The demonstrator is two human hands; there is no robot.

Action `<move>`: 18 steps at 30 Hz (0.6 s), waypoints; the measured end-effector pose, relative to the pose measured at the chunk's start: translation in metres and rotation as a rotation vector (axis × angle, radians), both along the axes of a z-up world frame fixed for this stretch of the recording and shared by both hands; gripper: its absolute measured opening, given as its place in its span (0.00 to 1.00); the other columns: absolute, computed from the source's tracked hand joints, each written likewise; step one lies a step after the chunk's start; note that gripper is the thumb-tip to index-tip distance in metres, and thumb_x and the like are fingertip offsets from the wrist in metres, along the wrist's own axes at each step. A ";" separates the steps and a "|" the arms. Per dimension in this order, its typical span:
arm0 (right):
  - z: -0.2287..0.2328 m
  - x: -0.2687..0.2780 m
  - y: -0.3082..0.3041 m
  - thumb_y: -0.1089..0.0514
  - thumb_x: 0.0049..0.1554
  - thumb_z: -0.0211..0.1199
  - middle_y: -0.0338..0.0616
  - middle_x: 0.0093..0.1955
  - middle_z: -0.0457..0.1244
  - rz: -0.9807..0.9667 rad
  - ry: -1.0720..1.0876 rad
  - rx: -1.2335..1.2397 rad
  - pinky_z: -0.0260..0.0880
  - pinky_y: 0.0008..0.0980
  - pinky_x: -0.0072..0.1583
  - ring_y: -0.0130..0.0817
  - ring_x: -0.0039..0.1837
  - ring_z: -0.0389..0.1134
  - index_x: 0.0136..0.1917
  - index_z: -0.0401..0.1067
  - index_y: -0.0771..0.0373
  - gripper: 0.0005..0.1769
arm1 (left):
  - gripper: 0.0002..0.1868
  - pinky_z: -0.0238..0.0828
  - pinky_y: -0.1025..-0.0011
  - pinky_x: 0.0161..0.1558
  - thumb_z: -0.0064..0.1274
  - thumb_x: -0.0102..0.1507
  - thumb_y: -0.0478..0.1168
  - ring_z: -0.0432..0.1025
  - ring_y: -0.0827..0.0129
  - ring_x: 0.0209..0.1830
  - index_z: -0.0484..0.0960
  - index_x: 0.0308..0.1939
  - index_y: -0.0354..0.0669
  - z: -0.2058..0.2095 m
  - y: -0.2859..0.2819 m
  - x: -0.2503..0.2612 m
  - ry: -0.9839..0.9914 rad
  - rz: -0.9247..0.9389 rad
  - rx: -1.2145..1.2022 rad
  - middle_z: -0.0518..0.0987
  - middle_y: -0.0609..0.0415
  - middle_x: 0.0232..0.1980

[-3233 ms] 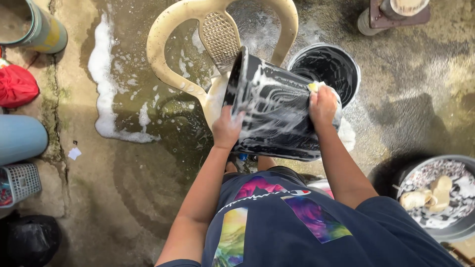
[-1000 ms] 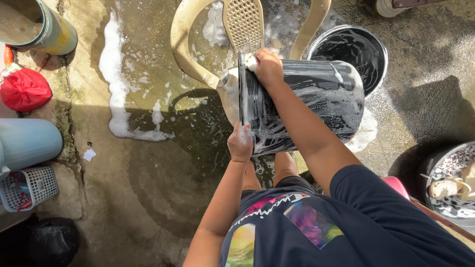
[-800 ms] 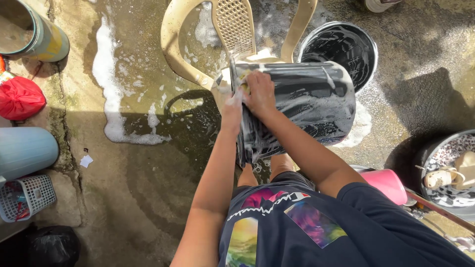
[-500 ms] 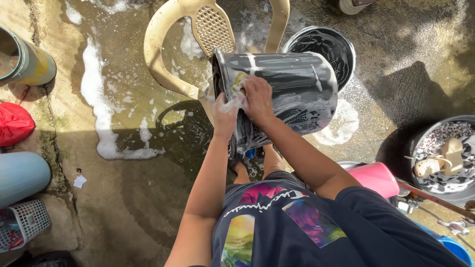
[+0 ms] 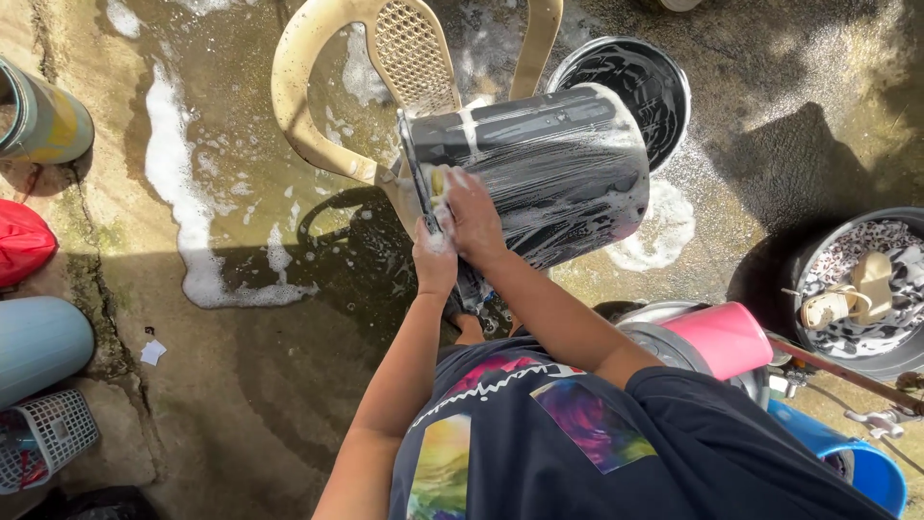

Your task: Cleaning and scrubbing several plastic buckets and a chair using a sponge and soapy water.

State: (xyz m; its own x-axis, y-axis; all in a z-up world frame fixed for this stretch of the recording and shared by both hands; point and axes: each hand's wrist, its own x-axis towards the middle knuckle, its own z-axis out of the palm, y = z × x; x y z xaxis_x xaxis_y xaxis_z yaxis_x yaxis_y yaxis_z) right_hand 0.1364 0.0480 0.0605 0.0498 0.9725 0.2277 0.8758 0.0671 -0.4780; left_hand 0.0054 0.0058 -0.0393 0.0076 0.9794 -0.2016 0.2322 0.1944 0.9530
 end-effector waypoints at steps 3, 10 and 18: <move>-0.006 0.035 0.004 0.61 0.55 0.62 0.53 0.65 0.65 0.096 0.086 -0.050 0.56 0.45 0.74 0.48 0.69 0.62 0.41 0.61 0.58 0.09 | 0.31 0.69 0.61 0.61 0.54 0.65 0.40 0.73 0.44 0.59 0.67 0.68 0.25 0.026 -0.010 0.007 0.203 -0.006 0.027 0.78 0.30 0.58; -0.046 0.163 -0.004 0.60 0.67 0.59 0.51 0.51 0.61 -0.633 0.008 -0.201 0.68 0.40 0.56 0.41 0.54 0.62 0.50 0.63 0.55 0.05 | 0.30 0.71 0.59 0.58 0.55 0.68 0.42 0.75 0.42 0.57 0.66 0.67 0.24 -0.002 -0.043 0.007 0.238 0.046 0.089 0.78 0.28 0.57; 0.008 0.025 0.005 0.63 0.55 0.64 0.49 0.77 0.57 0.159 -0.004 -0.115 0.51 0.55 0.75 0.50 0.77 0.56 0.63 0.68 0.58 0.22 | 0.32 0.71 0.56 0.50 0.54 0.66 0.39 0.75 0.41 0.48 0.63 0.68 0.21 0.022 -0.053 0.008 0.228 0.028 0.037 0.79 0.28 0.49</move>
State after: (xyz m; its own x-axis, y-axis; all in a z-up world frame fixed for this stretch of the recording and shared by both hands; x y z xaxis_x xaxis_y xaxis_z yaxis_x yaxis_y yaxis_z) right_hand 0.1609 0.0533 0.0682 -0.1074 0.9875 0.1149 0.8603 0.1503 -0.4871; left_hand 0.0132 -0.0473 -0.0169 -0.0611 0.9854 -0.1592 0.4375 0.1698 0.8831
